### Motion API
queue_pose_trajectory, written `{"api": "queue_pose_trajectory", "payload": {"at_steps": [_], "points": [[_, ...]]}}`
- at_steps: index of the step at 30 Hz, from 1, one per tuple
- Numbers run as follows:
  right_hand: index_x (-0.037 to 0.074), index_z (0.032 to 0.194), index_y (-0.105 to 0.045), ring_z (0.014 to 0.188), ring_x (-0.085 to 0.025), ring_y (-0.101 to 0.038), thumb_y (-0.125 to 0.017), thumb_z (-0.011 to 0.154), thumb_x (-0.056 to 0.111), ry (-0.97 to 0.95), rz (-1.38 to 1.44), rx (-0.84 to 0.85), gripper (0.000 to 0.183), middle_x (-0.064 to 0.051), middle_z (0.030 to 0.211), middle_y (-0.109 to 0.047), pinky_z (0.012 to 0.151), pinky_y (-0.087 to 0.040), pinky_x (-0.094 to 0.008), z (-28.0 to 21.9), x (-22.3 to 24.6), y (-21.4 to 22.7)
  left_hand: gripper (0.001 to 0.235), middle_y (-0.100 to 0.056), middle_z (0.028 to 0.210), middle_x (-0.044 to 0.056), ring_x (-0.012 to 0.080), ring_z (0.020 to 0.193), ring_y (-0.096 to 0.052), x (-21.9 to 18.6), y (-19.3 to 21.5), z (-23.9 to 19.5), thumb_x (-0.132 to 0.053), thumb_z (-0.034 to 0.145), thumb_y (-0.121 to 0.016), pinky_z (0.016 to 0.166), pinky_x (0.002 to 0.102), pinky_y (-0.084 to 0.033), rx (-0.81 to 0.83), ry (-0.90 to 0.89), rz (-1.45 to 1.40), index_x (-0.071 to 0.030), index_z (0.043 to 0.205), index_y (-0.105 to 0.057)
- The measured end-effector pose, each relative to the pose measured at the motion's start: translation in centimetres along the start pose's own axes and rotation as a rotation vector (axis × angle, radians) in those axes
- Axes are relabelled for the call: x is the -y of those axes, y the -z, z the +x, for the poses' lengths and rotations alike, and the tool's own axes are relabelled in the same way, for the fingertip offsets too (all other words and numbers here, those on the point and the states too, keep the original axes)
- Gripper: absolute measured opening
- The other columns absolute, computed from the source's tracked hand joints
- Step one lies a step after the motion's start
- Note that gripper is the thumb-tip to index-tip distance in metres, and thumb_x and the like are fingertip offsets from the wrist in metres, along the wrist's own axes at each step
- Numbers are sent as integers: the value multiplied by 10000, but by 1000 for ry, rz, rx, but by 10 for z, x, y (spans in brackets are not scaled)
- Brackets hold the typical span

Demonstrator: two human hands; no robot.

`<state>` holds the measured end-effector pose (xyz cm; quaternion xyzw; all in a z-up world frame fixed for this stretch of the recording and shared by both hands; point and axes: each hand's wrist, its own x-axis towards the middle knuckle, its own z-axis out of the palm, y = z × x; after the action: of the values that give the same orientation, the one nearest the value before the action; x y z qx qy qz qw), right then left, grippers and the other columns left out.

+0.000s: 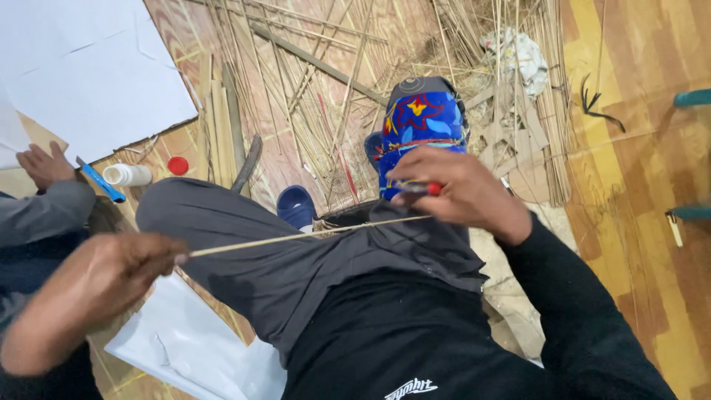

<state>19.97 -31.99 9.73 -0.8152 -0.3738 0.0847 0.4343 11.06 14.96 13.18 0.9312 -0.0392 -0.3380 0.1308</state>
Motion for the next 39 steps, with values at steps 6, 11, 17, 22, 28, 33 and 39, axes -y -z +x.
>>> {"api": "queue_pose_trajectory", "payload": {"at_steps": [6, 11, 17, 22, 28, 33, 39], "points": [[75, 1104, -786, 830, -132, -714, -749, 941, 150, -192, 289, 76, 184, -63, 984, -784, 685, -502, -263, 6, 11, -34, 300, -800, 1158, -26, 225, 987, -797, -116, 117, 40, -301, 1035, -519, 820, 408, -591, 111, -2, 248, -184, 1172, -759], [56, 1045, -797, 895, -122, -745, -792, 902, 110, -290, 351, 13, 153, -62, 973, -806, 789, -574, -239, -2, -10, -52, 223, -798, 1035, 64, 274, 915, -760, -139, 131, 69, -145, 1004, -588, 761, 451, -585, -177, -292, 310, -122, 1045, -806], [38, 989, -756, 697, -93, -639, -743, 942, 106, -543, 567, -443, 83, -58, 856, -756, 660, -523, -218, 27, -17, -13, 532, -543, 1453, 318, 481, 1354, -491, -175, 110, 99, 2, 1039, -940, 1144, 578, -459, -1244, -618, 117, 83, 1464, -632], [-5, 1041, -701, 527, -91, -578, -720, 974, 83, -401, 800, -626, 113, -156, 872, -743, 469, -474, -172, 69, -13, 19, 236, -727, 1204, 252, 308, 1109, -754, -234, 70, 138, -91, 1042, -641, 931, 316, -656, -922, -659, -788, 35, 1240, -664], [22, 988, -676, 458, -93, -509, -707, 978, 152, -237, 848, -651, 133, -137, 829, -727, 394, -390, -209, 100, 7, 5, 170, -797, 1074, 104, 122, 967, -751, -274, 84, 152, -95, 985, -720, 842, 213, -645, -940, -768, -1218, -21, 1133, -756], [31, 853, -612, 399, -130, -415, -714, 962, 184, -276, 1110, -605, 214, -67, 488, -448, 413, -334, -259, 85, -1, -33, 215, -789, 955, 109, 100, 779, -716, -280, 68, 148, -66, 981, -711, 713, 186, -664, -815, -737, -1113, 13, 1181, -730], [-30, 1101, -674, 475, -75, -458, -655, 1014, 79, -320, 1161, -947, 141, -170, 905, -690, 413, -428, -237, 54, -68, -48, 91, -747, 673, 109, 114, 602, -696, -274, 47, 155, -74, 893, -812, 490, 304, -590, -846, -620, -1030, -103, 979, -822]]}}
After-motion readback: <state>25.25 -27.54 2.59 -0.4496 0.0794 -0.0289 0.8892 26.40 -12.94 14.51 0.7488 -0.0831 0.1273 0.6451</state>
